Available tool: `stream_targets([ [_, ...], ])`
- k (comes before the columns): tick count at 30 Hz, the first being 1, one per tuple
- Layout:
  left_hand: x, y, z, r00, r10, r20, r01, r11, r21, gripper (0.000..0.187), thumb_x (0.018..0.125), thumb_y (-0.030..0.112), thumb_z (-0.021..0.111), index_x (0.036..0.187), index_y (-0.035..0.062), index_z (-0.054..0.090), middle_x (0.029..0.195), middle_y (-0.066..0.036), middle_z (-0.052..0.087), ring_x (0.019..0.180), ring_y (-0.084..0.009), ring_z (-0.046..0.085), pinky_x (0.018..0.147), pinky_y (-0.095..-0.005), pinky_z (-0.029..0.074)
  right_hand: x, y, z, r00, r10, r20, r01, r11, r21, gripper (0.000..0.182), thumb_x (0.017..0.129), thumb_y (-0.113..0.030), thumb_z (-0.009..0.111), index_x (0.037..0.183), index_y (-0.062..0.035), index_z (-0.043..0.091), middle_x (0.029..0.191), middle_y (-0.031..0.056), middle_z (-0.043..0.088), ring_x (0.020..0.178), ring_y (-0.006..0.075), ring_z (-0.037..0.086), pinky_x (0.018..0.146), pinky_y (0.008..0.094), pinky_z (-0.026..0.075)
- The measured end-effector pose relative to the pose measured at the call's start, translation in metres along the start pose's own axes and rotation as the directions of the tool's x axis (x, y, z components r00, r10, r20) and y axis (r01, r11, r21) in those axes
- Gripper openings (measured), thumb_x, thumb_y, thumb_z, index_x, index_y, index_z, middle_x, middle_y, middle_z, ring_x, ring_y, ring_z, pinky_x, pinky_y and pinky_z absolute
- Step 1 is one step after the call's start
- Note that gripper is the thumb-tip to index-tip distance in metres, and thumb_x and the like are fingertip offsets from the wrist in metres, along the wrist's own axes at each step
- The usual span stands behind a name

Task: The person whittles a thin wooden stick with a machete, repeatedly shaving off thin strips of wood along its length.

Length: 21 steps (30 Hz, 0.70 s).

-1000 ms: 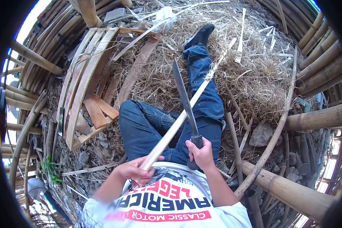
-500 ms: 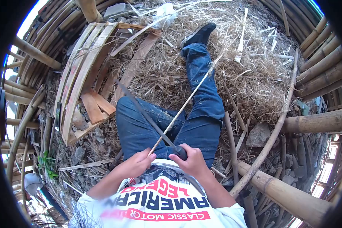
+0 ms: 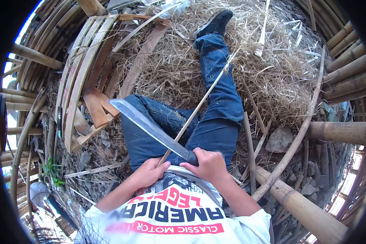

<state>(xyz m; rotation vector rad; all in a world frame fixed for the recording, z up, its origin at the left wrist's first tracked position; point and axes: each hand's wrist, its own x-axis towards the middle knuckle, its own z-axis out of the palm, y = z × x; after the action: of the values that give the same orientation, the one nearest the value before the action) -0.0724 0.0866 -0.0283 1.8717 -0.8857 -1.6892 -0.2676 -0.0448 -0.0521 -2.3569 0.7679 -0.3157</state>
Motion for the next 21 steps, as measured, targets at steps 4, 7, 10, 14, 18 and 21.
stream_targets([
  [4,0.017,-0.010,0.005,0.969,-0.213,0.123,0.243,0.908,-0.341,0.036,0.100,0.034,0.050,0.102,-0.0011,0.055,0.068,0.000,0.049,0.058,-0.0096,0.042,0.054,-0.0293,0.036,0.000,0.002,0.008,0.999,0.038,0.038,-0.038,0.999,-0.010,0.053,0.076,-0.056,0.072,0.079,-0.0045,0.058,0.061,0.0134,0.063,0.055,0.0306,0.065,0.049,0.0367,0.051],
  [7,0.021,-0.009,0.007,0.970,-0.196,0.144,0.241,0.861,-0.449,0.028,0.101,0.032,0.048,0.099,0.0051,0.053,0.064,0.008,0.034,0.051,-0.0037,0.029,0.045,-0.0235,0.024,0.000,0.003,0.010,0.999,0.042,0.016,-0.042,0.999,-0.019,0.052,0.075,-0.054,0.074,0.081,-0.0044,0.058,0.064,0.0131,0.064,0.056,0.0301,0.066,0.051,0.0368,0.052],
  [10,0.024,-0.009,0.010,0.998,0.003,-0.067,-0.013,0.987,-0.157,0.035,0.099,0.029,0.049,0.100,-0.0062,0.053,0.079,-0.020,0.063,0.074,-0.0329,0.063,0.071,-0.0424,0.047,0.002,0.004,0.006,0.999,0.031,0.014,-0.031,0.998,0.045,0.051,0.071,-0.048,0.079,0.084,-0.0031,0.059,0.067,0.0153,0.063,0.061,0.0339,0.065,0.055,0.0392,0.052],
  [14,0.020,-0.008,0.014,0.988,0.065,-0.138,-0.056,0.996,0.074,0.026,0.098,0.018,0.045,0.107,-0.0065,0.048,0.086,-0.034,0.060,0.090,-0.0488,0.060,0.075,-0.0467,0.045,0.001,-0.003,0.000,0.976,0.131,0.172,-0.132,0.991,-0.006,0.039,0.073,-0.038,0.078,0.083,-0.0053,0.058,0.068,0.0133,0.064,0.063,0.0323,0.066,0.056,0.0388,0.052],
  [18,0.017,-0.004,0.018,0.987,0.081,-0.138,-0.064,0.990,0.122,0.024,0.098,0.017,0.044,0.106,-0.0056,0.047,0.081,-0.033,0.059,0.087,-0.0513,0.058,0.070,-0.0479,0.044,-0.003,0.007,0.003,0.978,0.146,0.147,-0.119,0.977,-0.176,0.023,0.068,-0.017,0.073,0.078,-0.0077,0.055,0.067,0.0113,0.063,0.062,0.0304,0.065,0.055,0.0404,0.051],
  [21,0.016,-0.005,0.018,0.984,0.102,-0.145,-0.084,0.989,0.125,0.021,0.098,0.016,0.044,0.102,-0.0047,0.046,0.076,-0.033,0.057,0.081,-0.0524,0.056,0.067,-0.0497,0.043,-0.004,0.020,0.006,0.986,0.090,0.142,-0.056,0.973,-0.226,0.023,0.068,-0.016,0.071,0.078,-0.0069,0.053,0.068,0.0112,0.064,0.061,0.0292,0.066,0.056,0.0395,0.052],
])
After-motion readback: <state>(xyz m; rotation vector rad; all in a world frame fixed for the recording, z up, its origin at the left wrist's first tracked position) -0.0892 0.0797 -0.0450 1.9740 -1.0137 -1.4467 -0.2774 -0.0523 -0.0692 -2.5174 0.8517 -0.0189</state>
